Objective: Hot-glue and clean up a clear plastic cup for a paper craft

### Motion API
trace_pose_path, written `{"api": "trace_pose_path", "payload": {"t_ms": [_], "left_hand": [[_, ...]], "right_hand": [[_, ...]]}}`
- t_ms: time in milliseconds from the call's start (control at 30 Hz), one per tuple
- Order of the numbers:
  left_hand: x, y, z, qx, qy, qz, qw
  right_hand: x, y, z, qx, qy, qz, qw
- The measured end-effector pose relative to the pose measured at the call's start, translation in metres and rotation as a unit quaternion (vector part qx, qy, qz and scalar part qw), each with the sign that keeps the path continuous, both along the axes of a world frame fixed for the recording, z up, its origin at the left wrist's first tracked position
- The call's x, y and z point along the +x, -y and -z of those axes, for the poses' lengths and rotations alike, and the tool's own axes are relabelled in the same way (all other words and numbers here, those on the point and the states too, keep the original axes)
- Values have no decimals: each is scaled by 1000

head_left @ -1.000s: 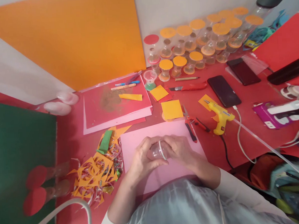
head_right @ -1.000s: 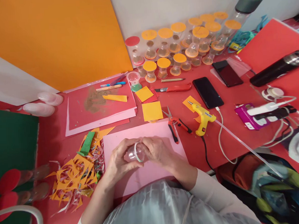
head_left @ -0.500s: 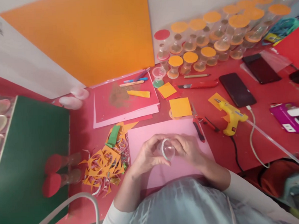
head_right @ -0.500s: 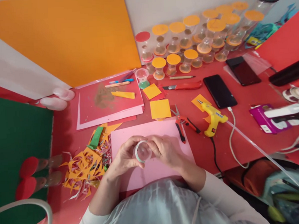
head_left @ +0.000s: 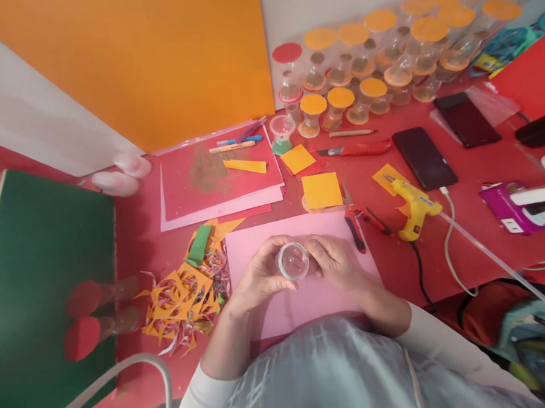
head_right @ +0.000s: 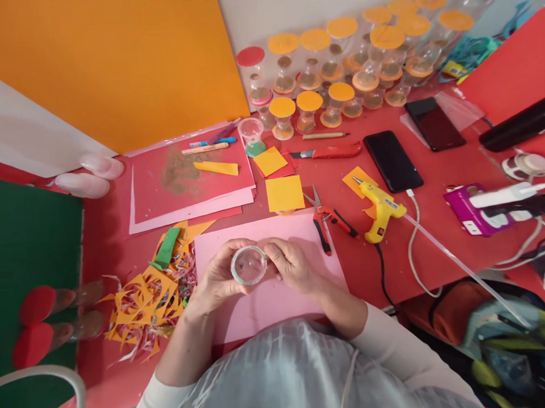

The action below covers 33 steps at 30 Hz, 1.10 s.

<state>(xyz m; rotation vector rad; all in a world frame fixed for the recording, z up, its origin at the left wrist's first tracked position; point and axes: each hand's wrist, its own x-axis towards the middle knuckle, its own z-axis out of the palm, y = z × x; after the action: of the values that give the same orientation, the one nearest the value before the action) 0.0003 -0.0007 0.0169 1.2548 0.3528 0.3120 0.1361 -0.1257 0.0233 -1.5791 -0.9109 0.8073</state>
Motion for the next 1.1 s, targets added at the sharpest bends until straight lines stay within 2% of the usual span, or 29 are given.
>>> {"api": "trace_pose_path", "payload": {"t_ms": [233,433,700,833,933,1100], "left_hand": [[0,-2,-3,76,0,-1,997],[1,-2,-4,80,-6,11,997],[-1,-3,-9,48,-21,6,999],[-4,-3,-4,-12,3,5,1000],[-4,-3,-1,-34,8,-20,999],[-3,-3,0,-50,18,-69,996]], "right_hand": [[4,0,-8,-9,81,-4,997],[4,0,-5,3,120,-4,993],[4,2,1,26,141,-21,989],[4,1,5,38,165,10,986],[3,-1,10,62,197,29,978],[-1,-2,19,112,260,11,959]]}}
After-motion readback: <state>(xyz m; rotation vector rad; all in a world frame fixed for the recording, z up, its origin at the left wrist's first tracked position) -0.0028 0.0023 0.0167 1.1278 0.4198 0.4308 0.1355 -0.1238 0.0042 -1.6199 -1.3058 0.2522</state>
